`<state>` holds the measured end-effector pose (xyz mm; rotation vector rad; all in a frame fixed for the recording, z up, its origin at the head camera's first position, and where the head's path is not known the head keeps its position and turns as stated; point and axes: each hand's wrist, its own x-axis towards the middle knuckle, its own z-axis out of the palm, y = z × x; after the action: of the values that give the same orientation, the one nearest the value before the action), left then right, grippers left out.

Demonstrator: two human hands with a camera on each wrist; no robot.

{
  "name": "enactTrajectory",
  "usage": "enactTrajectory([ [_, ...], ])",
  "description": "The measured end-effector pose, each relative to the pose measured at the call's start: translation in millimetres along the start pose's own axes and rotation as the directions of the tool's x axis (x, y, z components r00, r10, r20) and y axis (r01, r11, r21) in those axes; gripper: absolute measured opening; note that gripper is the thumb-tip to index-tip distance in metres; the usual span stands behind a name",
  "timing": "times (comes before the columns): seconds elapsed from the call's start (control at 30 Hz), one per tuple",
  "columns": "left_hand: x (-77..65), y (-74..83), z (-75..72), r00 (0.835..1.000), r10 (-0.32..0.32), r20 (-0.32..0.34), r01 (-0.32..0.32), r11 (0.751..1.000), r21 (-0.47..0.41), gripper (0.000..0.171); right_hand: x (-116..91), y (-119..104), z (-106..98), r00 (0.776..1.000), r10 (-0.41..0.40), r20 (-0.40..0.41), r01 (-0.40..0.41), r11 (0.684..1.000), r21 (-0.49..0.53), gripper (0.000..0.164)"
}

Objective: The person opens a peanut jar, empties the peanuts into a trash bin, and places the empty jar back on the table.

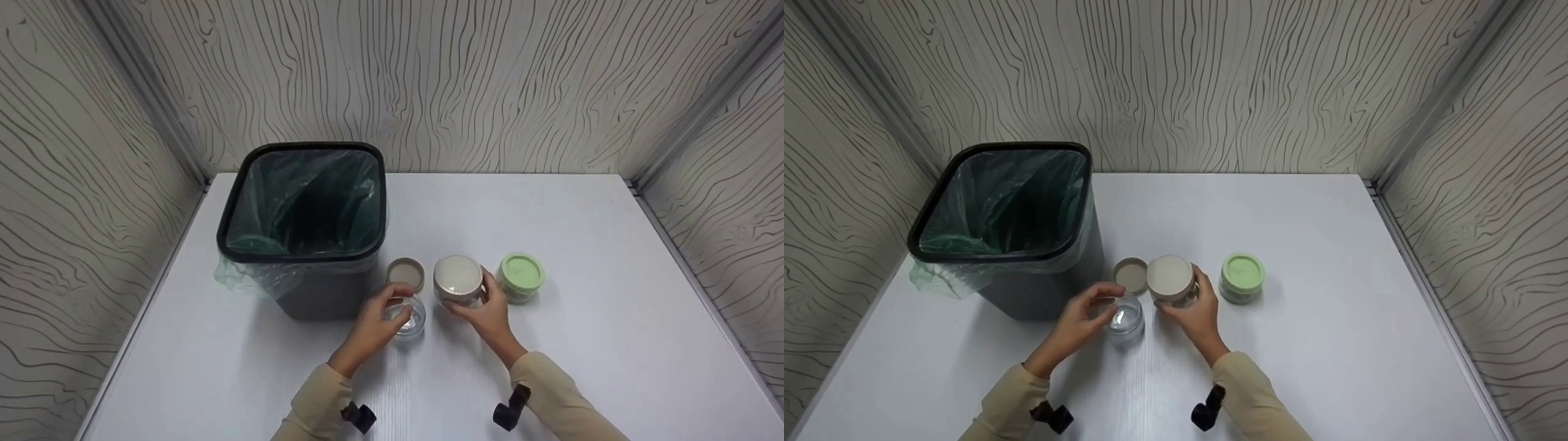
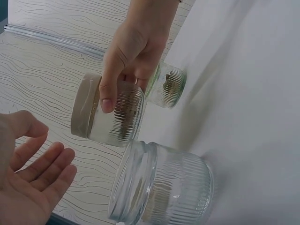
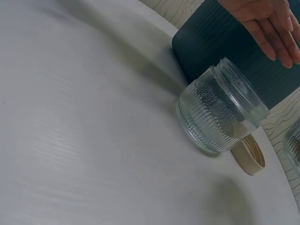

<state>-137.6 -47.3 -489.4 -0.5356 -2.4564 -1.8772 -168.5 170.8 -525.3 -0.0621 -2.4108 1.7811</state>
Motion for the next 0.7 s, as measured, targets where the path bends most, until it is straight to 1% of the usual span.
enactTrajectory([
  [0.13,1.7,-0.6,0.7,1.000,0.010,0.000,-0.010,1.000,-0.001,0.027,-2.0,-0.4,-0.7,0.999,-0.019,0.028,0.019,1.000,-0.001,0.089],
  [0.4,6.9,-3.6,4.2,0.998,0.051,-0.021,-0.050,0.997,0.054,0.034,-5.5,-2.3,0.5,0.994,-0.079,0.076,0.079,0.997,0.002,0.089],
  [0.53,8.7,-2.9,4.8,0.998,0.061,-0.020,-0.060,0.996,0.064,0.037,-7.4,-3.5,0.1,0.989,-0.105,0.105,0.102,0.994,0.034,0.091],
  [0.7,9.8,-1.7,4.6,0.998,0.066,-0.013,-0.065,0.995,0.081,0.039,-7.9,-3.7,-0.4,0.985,-0.114,0.131,0.105,0.992,0.075,0.091],
])
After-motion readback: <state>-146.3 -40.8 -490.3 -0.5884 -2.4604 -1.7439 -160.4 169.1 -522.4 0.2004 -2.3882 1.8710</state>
